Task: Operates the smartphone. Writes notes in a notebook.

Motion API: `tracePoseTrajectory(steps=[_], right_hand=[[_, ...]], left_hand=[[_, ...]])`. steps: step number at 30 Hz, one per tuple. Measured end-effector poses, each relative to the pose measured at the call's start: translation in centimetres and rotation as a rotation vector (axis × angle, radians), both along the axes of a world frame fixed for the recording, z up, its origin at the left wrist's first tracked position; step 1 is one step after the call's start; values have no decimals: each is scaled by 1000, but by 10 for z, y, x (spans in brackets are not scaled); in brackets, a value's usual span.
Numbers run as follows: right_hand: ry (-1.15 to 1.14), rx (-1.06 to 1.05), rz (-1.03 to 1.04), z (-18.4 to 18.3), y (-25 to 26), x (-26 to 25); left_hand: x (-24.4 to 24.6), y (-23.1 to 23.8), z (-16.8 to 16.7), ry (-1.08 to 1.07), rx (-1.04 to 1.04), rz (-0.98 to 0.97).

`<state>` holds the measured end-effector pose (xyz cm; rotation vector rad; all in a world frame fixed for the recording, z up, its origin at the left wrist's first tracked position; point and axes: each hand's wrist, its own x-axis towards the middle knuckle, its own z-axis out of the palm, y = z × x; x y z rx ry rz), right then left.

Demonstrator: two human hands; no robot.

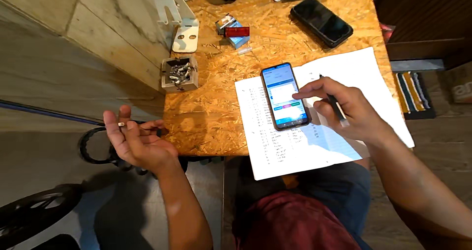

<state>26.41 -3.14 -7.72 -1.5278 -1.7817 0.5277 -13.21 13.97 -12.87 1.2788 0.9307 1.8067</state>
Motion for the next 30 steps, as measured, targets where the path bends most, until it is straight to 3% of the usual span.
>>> tracePoseTrajectory(steps=[12, 14, 17, 20, 25, 30], right_hand=[[-25, -16, -6, 2, 1, -5], [49, 15, -25, 10, -4, -13], [351, -11, -49, 18, -14, -34], [521, -41, -17, 7, -21, -63], [567, -3, 45, -25, -19, -101], [477, -46, -22, -26, -15, -106]], left_hand=[[1, -2, 2, -7, -1, 1], [0, -1, 2, -2, 0, -2], [-1, -1, 1, 3, -4, -2], [-1, -1, 1, 14, 4, -1], [-1, -1, 0, 22, 15, -10], [0, -2, 1, -2, 22, -16]])
